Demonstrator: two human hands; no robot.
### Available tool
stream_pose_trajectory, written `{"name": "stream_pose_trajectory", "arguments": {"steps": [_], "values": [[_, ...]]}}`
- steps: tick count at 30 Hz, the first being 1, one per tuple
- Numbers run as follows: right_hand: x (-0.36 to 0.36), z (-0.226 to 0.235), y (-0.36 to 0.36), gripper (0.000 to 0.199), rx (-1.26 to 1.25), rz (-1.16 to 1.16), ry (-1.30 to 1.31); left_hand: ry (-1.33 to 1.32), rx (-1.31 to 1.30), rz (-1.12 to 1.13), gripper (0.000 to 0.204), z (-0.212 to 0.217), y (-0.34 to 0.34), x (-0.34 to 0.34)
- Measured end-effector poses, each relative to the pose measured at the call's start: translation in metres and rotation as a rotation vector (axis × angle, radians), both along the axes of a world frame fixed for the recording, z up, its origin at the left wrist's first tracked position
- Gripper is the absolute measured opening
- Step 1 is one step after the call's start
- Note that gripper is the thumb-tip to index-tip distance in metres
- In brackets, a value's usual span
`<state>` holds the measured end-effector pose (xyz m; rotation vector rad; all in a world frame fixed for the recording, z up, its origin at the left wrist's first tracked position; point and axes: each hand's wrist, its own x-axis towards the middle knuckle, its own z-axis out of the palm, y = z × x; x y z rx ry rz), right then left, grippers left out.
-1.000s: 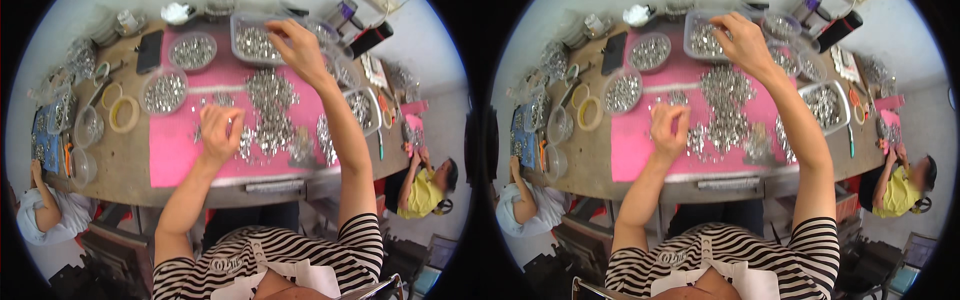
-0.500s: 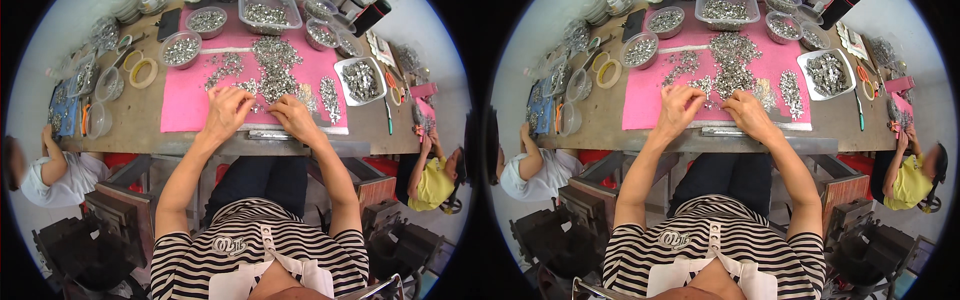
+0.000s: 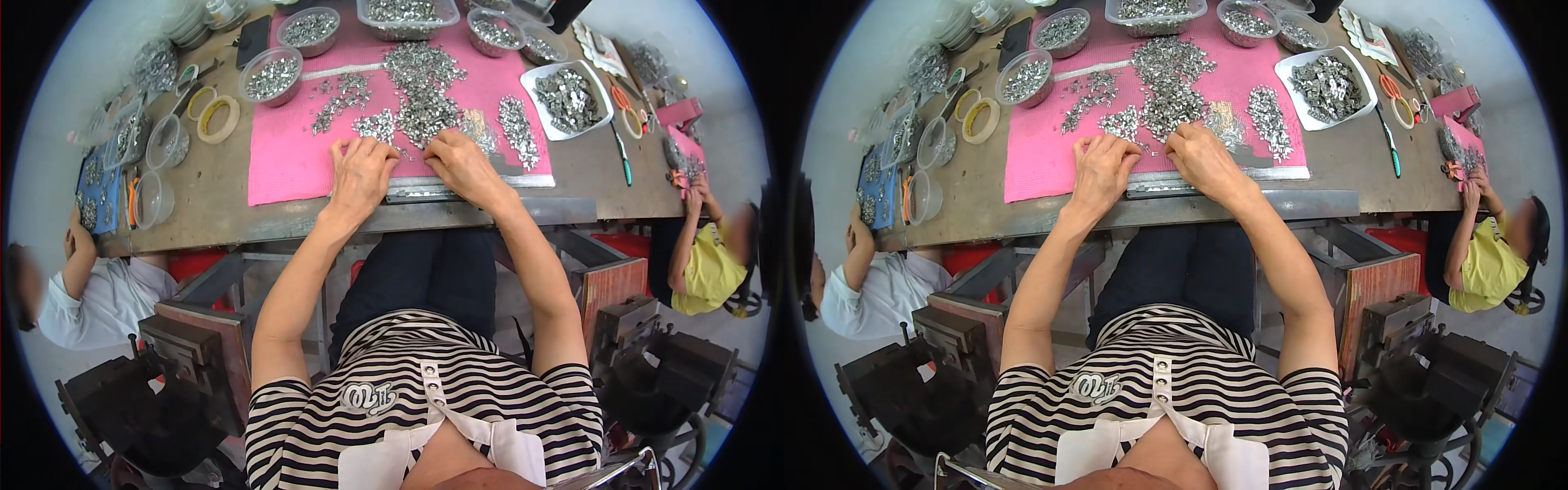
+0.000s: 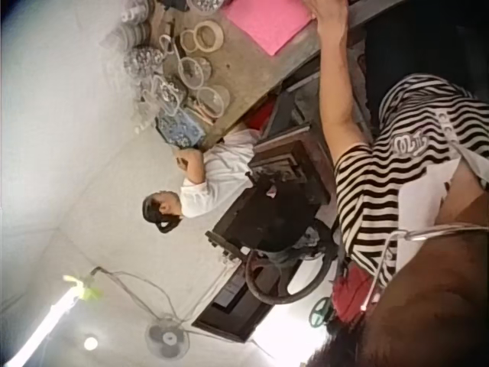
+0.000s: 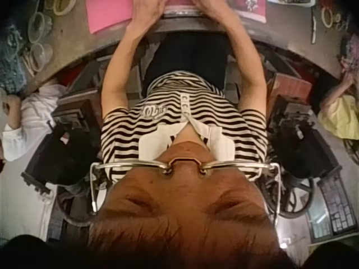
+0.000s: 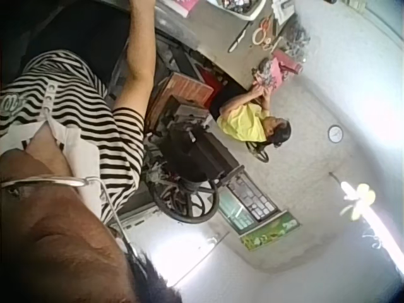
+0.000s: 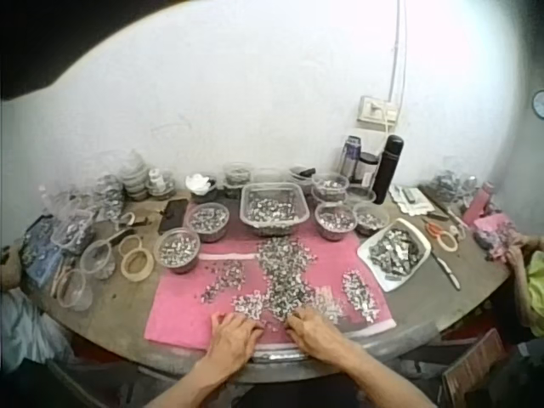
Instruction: The person sits at a workbench and repeatedly picks up small silver metal pieces from a pink mat. They place each piece into a metal jig, press it down with a tool, and then remove the processed piece. The person continues this repetitive assembly process throughout the video.
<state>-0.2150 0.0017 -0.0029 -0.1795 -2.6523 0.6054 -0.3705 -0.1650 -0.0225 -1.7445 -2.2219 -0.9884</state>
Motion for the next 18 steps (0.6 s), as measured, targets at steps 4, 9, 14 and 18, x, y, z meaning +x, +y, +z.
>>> {"name": "stream_pose_trajectory", "arguments": {"steps": [4,9,14,18], "values": [[-0.001,0.007,0.001,0.006,-0.050,-0.002,-0.083,-0.016,-0.060,-0.027,0.007,0.004,0.001,-0.001],[-0.001,0.003,0.003,0.008,-0.027,0.019,-0.081,0.011,-0.007,-0.025,0.006,0.001,0.002,0.002],[0.007,0.015,-0.004,0.009,-0.056,0.009,-0.058,-0.079,-0.040,-0.072,0.006,0.012,-0.003,0.003],[0.034,0.028,-0.027,0.011,-0.425,-0.051,-0.010,-0.403,0.012,-0.141,0.006,0.027,-0.020,0.023]]}}
